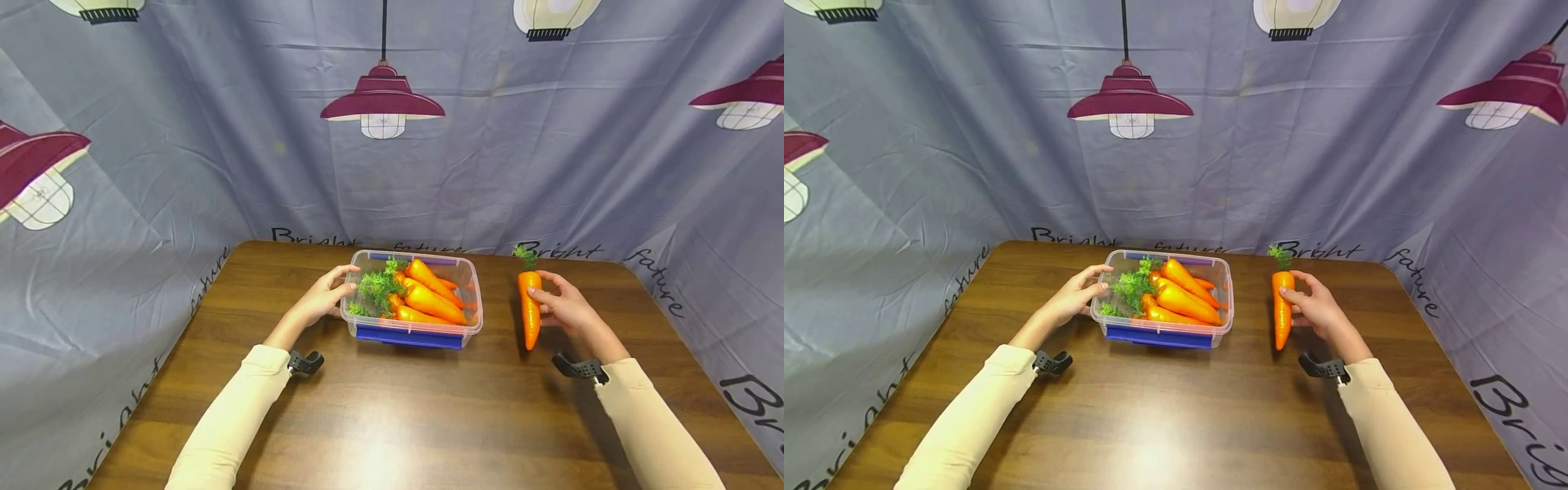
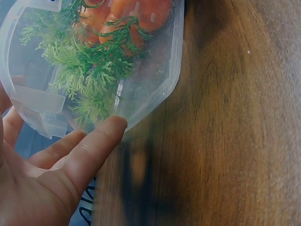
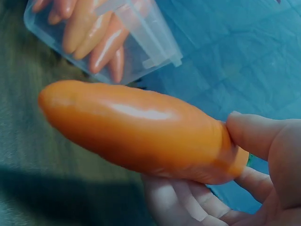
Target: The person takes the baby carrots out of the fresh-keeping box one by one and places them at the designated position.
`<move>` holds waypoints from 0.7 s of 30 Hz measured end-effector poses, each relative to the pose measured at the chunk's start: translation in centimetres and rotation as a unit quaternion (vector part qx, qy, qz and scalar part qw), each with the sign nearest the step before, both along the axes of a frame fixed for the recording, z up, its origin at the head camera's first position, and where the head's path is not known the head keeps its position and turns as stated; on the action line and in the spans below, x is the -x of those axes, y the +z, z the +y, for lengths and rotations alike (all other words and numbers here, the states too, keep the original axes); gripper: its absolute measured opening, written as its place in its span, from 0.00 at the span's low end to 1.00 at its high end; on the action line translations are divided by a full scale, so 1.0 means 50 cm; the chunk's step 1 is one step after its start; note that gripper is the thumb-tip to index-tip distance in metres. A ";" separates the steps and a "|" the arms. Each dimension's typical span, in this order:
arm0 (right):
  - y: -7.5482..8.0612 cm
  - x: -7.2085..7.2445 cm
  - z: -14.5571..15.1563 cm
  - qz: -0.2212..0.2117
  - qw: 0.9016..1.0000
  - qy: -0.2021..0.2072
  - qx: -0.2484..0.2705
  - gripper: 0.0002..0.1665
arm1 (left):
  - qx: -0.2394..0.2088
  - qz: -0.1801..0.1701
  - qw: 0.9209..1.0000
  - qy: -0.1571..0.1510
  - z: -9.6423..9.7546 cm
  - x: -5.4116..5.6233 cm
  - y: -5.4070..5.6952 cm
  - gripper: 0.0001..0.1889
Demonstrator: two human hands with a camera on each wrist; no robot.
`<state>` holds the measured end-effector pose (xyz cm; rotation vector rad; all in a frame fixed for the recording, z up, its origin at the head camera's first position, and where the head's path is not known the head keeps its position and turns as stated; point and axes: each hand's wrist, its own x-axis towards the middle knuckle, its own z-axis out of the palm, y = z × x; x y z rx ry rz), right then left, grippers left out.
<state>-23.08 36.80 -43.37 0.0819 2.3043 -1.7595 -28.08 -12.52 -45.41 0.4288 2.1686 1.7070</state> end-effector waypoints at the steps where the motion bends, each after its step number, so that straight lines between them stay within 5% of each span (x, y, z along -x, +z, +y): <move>1: -0.005 -0.001 0.000 -0.002 1.000 -0.001 -0.009 0.44 | -0.001 0.000 1.000 0.000 0.000 0.000 0.000 0.27; 21: -0.057 0.004 0.001 -0.027 0.997 -0.014 -0.074 0.46 | 0.007 0.003 1.000 0.004 -0.002 -0.001 0.000 0.26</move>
